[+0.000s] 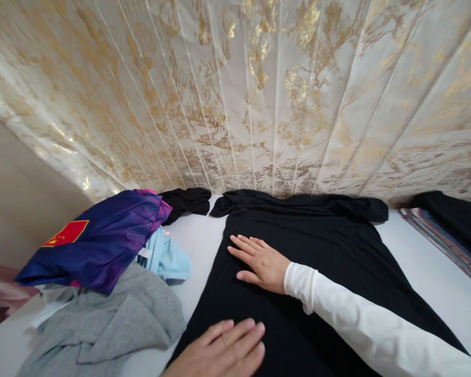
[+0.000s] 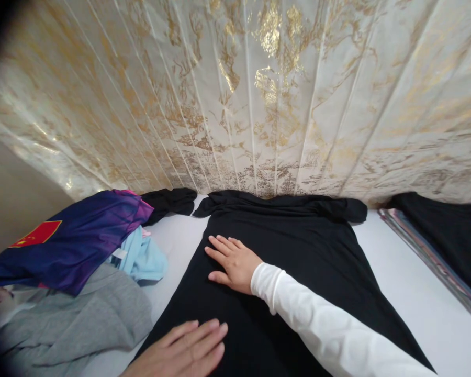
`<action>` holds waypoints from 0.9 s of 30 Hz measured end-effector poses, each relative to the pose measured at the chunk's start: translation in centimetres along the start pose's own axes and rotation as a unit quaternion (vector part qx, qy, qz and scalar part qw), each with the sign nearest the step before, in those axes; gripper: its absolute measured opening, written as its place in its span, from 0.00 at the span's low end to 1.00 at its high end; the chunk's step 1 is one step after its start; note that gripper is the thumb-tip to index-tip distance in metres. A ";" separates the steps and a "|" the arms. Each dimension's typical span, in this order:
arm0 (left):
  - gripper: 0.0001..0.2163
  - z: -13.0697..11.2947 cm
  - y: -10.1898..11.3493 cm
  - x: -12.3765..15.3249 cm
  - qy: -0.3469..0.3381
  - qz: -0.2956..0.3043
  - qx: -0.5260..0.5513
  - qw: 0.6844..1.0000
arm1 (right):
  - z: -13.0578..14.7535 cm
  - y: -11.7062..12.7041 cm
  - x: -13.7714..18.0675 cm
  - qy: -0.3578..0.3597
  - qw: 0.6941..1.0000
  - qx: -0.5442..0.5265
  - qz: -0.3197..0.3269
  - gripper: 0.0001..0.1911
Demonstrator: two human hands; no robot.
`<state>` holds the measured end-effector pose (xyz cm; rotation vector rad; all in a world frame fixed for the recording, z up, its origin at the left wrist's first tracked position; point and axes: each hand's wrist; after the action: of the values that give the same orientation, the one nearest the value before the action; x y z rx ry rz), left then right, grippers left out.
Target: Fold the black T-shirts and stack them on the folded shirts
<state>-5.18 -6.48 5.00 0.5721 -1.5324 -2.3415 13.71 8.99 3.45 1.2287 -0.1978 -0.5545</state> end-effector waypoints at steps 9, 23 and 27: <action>0.19 1.3 -0.7 0.3 0.010 0.051 0.009 0.999 | -2.1 2.8 -6.3 -0.059 0.998 0.028 0.022 0.22; 0.19 0.4 -2.2 1.4 0.037 0.044 -0.024 0.998 | -4.7 -1.3 -9.3 -0.129 0.989 0.062 -0.026 0.33; 0.21 0.7 -1.6 1.4 0.049 0.046 0.011 0.998 | -5.1 -0.5 -9.0 -0.109 0.992 0.061 -0.016 0.31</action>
<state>-6.75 -5.89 3.59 0.5993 -1.5105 -2.1977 8.11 17.66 2.64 1.2906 -0.4008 -0.7130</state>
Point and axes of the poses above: each hand's wrist, its own x-axis away from the middle knuckle, its own y-axis out of the back of the hand, z = x × y, and after that the axes turned 3 degrees about -x, right-handed
